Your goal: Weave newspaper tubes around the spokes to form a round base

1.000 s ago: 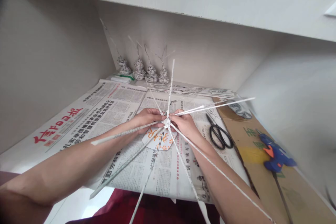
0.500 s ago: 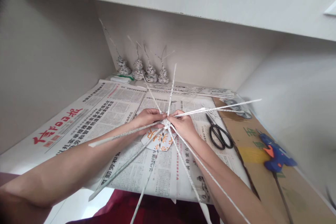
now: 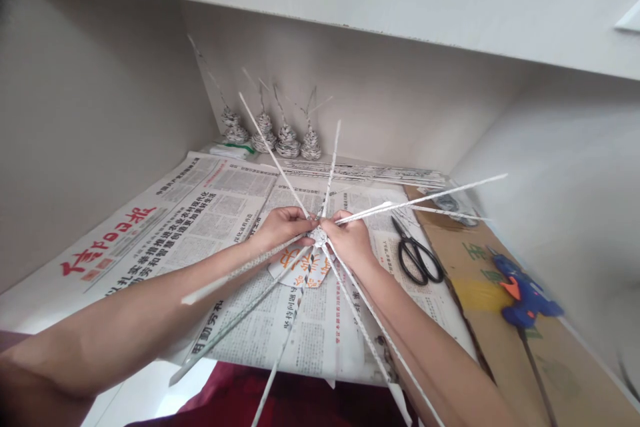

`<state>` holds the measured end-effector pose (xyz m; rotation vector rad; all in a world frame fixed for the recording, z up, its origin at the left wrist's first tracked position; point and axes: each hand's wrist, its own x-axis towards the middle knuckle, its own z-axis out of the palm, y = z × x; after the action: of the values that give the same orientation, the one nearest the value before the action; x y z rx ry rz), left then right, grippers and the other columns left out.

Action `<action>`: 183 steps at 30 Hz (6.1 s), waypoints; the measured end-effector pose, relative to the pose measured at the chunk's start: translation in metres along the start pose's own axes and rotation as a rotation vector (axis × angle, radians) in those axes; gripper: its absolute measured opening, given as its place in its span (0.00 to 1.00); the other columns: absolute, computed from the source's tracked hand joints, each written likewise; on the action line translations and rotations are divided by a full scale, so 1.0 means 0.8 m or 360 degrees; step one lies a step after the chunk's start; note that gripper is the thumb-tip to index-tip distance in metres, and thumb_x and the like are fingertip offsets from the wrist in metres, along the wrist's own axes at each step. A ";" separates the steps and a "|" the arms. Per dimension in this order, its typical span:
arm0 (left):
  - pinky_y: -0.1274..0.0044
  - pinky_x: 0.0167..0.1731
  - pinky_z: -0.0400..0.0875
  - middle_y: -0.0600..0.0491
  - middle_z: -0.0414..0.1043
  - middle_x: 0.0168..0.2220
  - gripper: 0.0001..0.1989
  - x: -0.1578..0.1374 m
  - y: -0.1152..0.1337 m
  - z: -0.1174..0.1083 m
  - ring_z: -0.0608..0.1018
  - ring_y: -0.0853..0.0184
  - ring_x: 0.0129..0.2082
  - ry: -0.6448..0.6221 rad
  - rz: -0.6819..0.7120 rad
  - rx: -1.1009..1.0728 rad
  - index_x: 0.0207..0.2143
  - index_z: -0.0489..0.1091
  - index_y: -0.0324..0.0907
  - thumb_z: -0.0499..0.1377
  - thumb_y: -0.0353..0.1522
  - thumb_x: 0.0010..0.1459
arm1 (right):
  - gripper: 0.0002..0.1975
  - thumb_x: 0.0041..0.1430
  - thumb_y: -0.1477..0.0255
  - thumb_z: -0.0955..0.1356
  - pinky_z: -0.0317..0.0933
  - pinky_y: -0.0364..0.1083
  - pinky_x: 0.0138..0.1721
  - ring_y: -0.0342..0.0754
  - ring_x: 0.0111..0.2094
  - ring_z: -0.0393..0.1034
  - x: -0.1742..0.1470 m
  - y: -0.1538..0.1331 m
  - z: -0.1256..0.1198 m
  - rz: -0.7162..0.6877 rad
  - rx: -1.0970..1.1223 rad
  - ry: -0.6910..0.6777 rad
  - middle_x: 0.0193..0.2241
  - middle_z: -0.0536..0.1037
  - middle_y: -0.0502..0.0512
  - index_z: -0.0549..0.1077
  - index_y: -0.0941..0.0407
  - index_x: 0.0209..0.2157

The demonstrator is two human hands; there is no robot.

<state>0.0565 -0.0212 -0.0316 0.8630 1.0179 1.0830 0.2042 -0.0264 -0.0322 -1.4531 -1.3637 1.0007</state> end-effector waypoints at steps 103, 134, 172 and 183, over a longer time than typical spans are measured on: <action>0.82 0.23 0.75 0.49 0.74 0.25 0.04 0.018 0.002 -0.012 0.78 0.68 0.25 -0.0119 -0.0302 -0.0257 0.25 0.72 0.34 0.65 0.26 0.45 | 0.12 0.44 0.67 0.73 0.62 0.40 0.20 0.41 0.20 0.67 -0.001 -0.013 -0.014 0.0130 0.0467 -0.0465 0.22 0.76 0.51 0.77 0.60 0.30; 0.80 0.23 0.75 0.53 0.74 0.24 0.09 -0.001 0.003 0.000 0.76 0.71 0.20 -0.0050 0.0056 -0.0019 0.28 0.73 0.34 0.66 0.21 0.41 | 0.11 0.43 0.67 0.71 0.49 0.37 0.10 0.37 0.11 0.58 0.009 -0.003 -0.011 0.0372 0.0491 -0.0397 0.12 0.70 0.49 0.72 0.60 0.18; 0.83 0.25 0.73 0.50 0.77 0.27 0.12 0.010 -0.001 -0.012 0.76 0.73 0.22 -0.0171 0.0061 0.0049 0.31 0.77 0.36 0.70 0.28 0.39 | 0.13 0.47 0.62 0.71 0.62 0.40 0.17 0.41 0.14 0.64 0.001 -0.008 -0.005 0.0202 0.0247 -0.0161 0.15 0.72 0.48 0.73 0.58 0.21; 0.80 0.26 0.77 0.52 0.72 0.23 0.09 0.009 0.005 -0.007 0.76 0.71 0.23 -0.0119 -0.0287 -0.0299 0.21 0.70 0.34 0.67 0.28 0.45 | 0.11 0.45 0.64 0.72 0.59 0.41 0.16 0.43 0.15 0.65 -0.004 -0.015 -0.004 0.0179 0.0236 -0.0088 0.15 0.73 0.49 0.72 0.58 0.23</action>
<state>0.0507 -0.0132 -0.0312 0.6423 0.8978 0.9693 0.2039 -0.0299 -0.0199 -1.4122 -1.2297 1.1968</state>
